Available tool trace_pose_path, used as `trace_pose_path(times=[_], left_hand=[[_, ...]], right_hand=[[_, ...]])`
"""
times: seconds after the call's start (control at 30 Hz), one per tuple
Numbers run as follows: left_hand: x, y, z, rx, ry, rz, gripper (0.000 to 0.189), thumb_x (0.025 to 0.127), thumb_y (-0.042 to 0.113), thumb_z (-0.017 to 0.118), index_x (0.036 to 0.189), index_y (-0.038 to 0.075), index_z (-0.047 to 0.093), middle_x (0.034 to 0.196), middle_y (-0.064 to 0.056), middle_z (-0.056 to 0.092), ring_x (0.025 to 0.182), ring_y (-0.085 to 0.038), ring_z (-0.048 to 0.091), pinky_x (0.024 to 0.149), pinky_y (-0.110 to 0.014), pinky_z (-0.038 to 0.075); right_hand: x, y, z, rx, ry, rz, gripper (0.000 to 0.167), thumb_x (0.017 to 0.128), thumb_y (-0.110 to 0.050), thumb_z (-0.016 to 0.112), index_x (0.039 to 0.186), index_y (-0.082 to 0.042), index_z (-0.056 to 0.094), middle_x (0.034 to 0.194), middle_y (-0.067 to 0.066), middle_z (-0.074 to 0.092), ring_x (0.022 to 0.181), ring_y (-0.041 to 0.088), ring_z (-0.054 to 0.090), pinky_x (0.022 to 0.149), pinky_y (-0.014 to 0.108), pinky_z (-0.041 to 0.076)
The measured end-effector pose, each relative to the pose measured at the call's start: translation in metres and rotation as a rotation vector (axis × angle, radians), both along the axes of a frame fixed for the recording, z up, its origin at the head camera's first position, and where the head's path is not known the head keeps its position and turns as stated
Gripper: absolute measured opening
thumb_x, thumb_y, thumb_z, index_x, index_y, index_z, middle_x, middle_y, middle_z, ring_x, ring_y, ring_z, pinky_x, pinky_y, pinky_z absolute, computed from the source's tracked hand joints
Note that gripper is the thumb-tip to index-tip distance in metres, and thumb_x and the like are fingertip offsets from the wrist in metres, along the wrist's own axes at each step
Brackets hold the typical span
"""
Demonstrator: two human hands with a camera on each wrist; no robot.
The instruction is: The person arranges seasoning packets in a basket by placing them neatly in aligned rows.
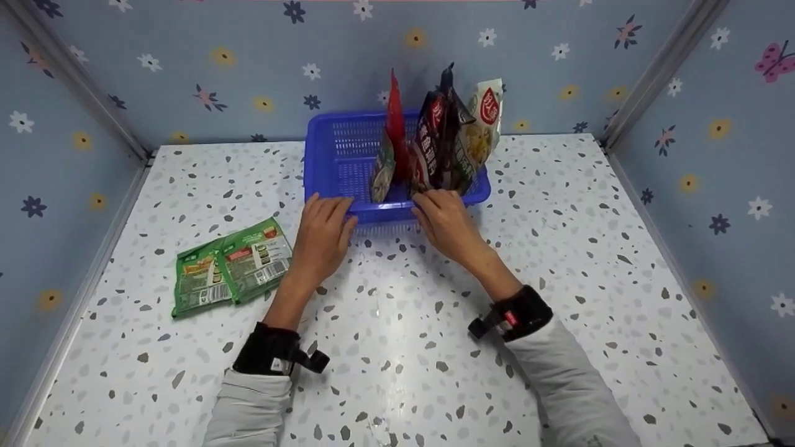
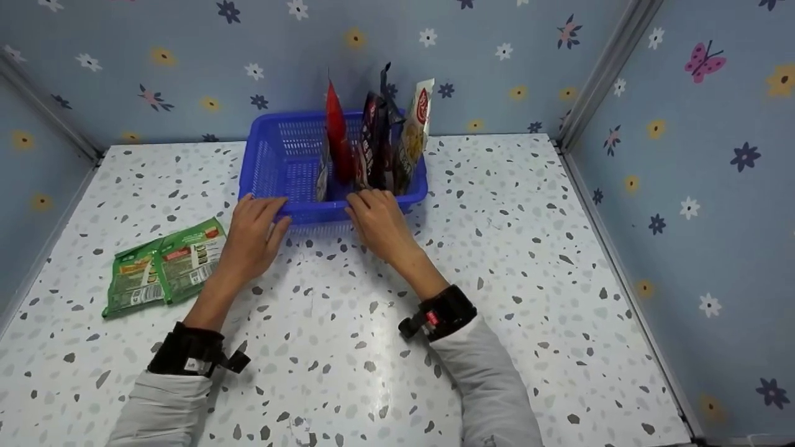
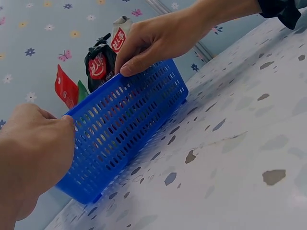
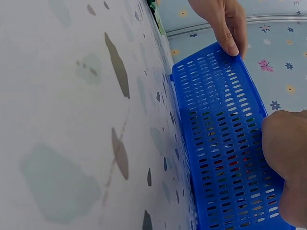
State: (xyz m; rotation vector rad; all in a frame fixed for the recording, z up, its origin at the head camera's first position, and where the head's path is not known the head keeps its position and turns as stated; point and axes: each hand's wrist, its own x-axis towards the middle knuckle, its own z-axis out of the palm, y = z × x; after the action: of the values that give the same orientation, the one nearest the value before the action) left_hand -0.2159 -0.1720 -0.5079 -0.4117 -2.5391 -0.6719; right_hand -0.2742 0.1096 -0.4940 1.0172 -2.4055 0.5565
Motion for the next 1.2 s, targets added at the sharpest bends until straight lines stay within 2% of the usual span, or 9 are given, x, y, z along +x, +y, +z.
trace_pose_path(times=[0.2,0.33,0.47,0.67,0.77,0.9,1.07,1.2], left_hand=[[0.014,-0.015,0.006,0.026,-0.045,-0.051,0.053,0.116,0.024,0.064,0.163,0.0,0.057,0.164,-0.021,0.061,0.162,-0.042,0.049,0.145,-0.057,0.023],[0.03,-0.034,0.007,0.058,-0.036,-0.039,0.056,0.115,0.024,0.067,0.164,0.0,0.055,0.167,-0.021,0.058,0.164,-0.042,0.046,0.143,-0.055,0.029],[0.045,-0.06,0.007,0.072,-0.015,0.009,0.057,0.113,0.022,0.07,0.163,-0.001,0.055,0.166,-0.023,0.058,0.161,-0.044,0.049,0.138,-0.057,0.036],[0.07,-0.097,0.003,0.094,-0.071,0.144,0.059,0.112,0.02,0.072,0.164,-0.001,0.052,0.164,-0.028,0.057,0.158,-0.048,0.049,0.133,-0.063,0.04],[0.08,-0.111,-0.001,0.099,-0.096,0.22,0.06,0.11,0.019,0.074,0.16,-0.007,0.053,0.16,-0.033,0.057,0.155,-0.053,0.05,0.131,-0.068,0.04],[0.092,-0.124,-0.004,0.074,-0.126,0.351,0.063,0.106,0.024,0.079,0.151,-0.015,0.057,0.151,-0.039,0.06,0.145,-0.058,0.054,0.123,-0.072,0.045],[0.1,-0.135,-0.01,0.057,-0.157,0.507,0.07,0.102,0.031,0.083,0.136,-0.026,0.062,0.138,-0.047,0.062,0.131,-0.065,0.058,0.11,-0.076,0.05],[0.102,-0.138,-0.014,0.046,-0.187,0.558,0.074,0.1,0.039,0.085,0.117,-0.031,0.066,0.128,-0.053,0.062,0.117,-0.069,0.058,0.096,-0.079,0.052]], right_hand=[[-0.001,-0.001,0.0,-0.004,0.009,0.003,0.032,0.119,-0.02,0.058,0.132,0.002,0.076,0.118,0.017,0.079,0.108,0.035,0.074,0.097,0.05,0.056],[-0.002,-0.003,0.0,-0.009,0.01,0.004,0.032,0.119,-0.02,0.057,0.131,0.003,0.076,0.117,0.017,0.079,0.108,0.036,0.074,0.097,0.05,0.056],[-0.001,-0.003,0.0,-0.011,0.003,-0.001,0.033,0.119,-0.021,0.058,0.131,0.003,0.076,0.119,0.017,0.079,0.111,0.036,0.073,0.099,0.05,0.056],[0.0,-0.002,-0.001,-0.014,0.007,-0.008,0.032,0.119,-0.022,0.058,0.132,0.002,0.076,0.12,0.017,0.079,0.111,0.035,0.073,0.099,0.049,0.056],[0.0,-0.002,-0.002,-0.016,0.01,-0.007,0.032,0.119,-0.021,0.058,0.132,0.002,0.076,0.119,0.017,0.079,0.111,0.035,0.073,0.099,0.049,0.055],[0.0,-0.002,-0.002,-0.014,-0.001,-0.007,0.033,0.119,-0.022,0.057,0.132,0.003,0.076,0.119,0.017,0.079,0.11,0.036,0.073,0.1,0.05,0.056],[0.001,-0.002,-0.001,-0.001,-0.008,-0.014,0.033,0.12,-0.023,0.056,0.133,0.002,0.075,0.119,0.017,0.078,0.111,0.036,0.073,0.102,0.05,0.056],[0.001,-0.002,-0.001,0.0,0.005,-0.008,0.033,0.119,-0.021,0.056,0.134,0.002,0.074,0.119,0.017,0.078,0.11,0.036,0.073,0.1,0.05,0.055]])
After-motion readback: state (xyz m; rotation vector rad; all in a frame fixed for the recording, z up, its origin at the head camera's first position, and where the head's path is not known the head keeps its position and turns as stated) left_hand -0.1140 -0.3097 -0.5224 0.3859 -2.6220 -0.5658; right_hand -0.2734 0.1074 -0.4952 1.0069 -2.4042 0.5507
